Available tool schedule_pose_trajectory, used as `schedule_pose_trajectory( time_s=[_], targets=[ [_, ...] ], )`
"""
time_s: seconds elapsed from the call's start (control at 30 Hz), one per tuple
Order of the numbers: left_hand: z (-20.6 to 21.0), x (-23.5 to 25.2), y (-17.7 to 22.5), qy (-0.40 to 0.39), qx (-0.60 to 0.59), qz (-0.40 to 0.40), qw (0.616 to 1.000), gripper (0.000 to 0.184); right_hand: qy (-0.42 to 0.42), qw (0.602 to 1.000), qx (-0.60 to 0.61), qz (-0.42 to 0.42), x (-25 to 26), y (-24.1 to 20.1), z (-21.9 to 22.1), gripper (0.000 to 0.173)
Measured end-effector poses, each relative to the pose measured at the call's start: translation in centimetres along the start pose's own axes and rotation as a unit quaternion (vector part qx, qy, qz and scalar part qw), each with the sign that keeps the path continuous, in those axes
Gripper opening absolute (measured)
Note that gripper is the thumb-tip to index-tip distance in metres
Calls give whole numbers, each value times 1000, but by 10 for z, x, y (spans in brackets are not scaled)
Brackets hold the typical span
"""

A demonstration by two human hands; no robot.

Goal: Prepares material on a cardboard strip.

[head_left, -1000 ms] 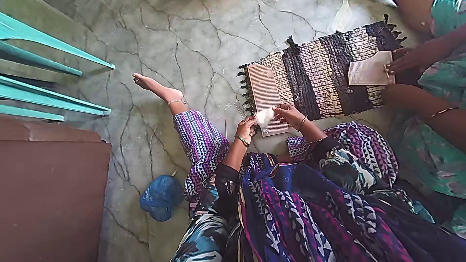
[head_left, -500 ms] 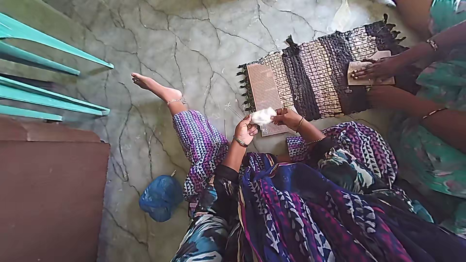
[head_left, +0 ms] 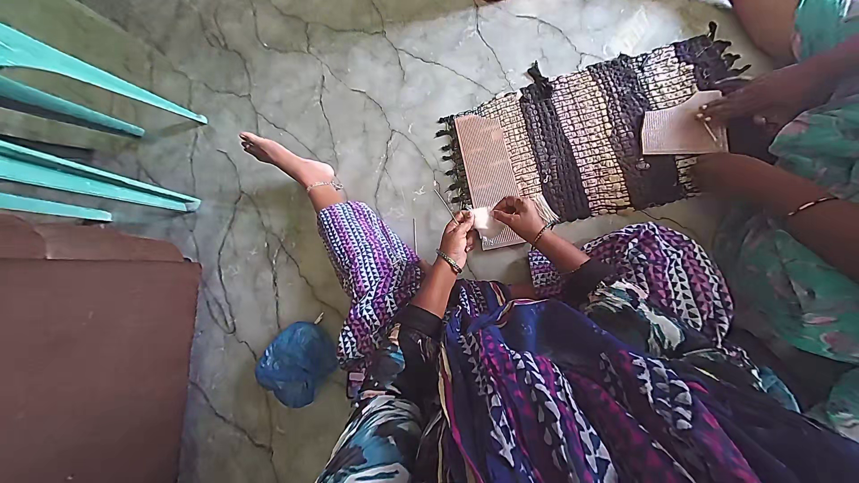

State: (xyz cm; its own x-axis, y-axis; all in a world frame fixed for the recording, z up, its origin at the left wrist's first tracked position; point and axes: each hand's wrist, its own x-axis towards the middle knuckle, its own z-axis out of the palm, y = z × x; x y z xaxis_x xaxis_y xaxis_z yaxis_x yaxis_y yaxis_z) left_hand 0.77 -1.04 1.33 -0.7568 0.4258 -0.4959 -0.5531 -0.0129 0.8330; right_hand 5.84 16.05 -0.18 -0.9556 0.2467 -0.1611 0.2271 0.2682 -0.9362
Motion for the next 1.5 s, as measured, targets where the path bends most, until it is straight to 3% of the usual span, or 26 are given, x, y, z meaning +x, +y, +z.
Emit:
schedule_pose_trajectory(
  time_s=[0.1, 0.2, 0.3, 0.43, 0.67, 0.8, 0.93, 1.03, 1.17, 1.27, 1.43, 1.5],
  targets=[
    [-1, 0, -2, -24, 15, 11, 1000, 8, 9, 1000, 24, 1, 2, 0, -4, 15],
    [0, -1, 0, -11, 38, 10, 999, 30, -1, 998, 23, -50, 1, 1, -6, 19],
    [2, 0, 1, 7, 55, 1, 998, 27, -34, 986, -33, -160, -2, 1, -6, 30],
    [-1, -1, 4, -9, 70, -1, 997, 24, -41, 972, -98, -210, -1, 5, -2, 18],
    [-9, -1, 7, -27, 114, 3, 993, 33, -30, 994, -19, -107, 3, 3, -19, 16],
    [-7, -1, 9, -40, 163, 27, 985, 37, -82, 986, -45, -141, 1, 3, -17, 25],
    [-7, 0, 9, -72, 221, 47, 971, 49, -109, 980, -98, -133, -3, -5, -5, 18],
    [-8, 0, 10, -73, 226, 44, 970, 52, -76, 988, -48, -126, 0, 0, -10, 15],
    [-12, 1, 11, -83, 225, 25, 970, 52, -43, 998, 20, -48, 8, 7, -25, 15],
    [-11, -1, 13, -93, 222, 22, 970, 50, -76, 995, 59, 5, 8, 9, -24, 18],
    [-11, -1, 16, -103, 226, 11, 969, 50, -153, 984, 85, -19, 5, 9, -14, 31],
    [-13, -1, 15, -108, 221, 9, 969, 49, -124, 990, 64, -20, 4, 9, -11, 15]
  ],
)
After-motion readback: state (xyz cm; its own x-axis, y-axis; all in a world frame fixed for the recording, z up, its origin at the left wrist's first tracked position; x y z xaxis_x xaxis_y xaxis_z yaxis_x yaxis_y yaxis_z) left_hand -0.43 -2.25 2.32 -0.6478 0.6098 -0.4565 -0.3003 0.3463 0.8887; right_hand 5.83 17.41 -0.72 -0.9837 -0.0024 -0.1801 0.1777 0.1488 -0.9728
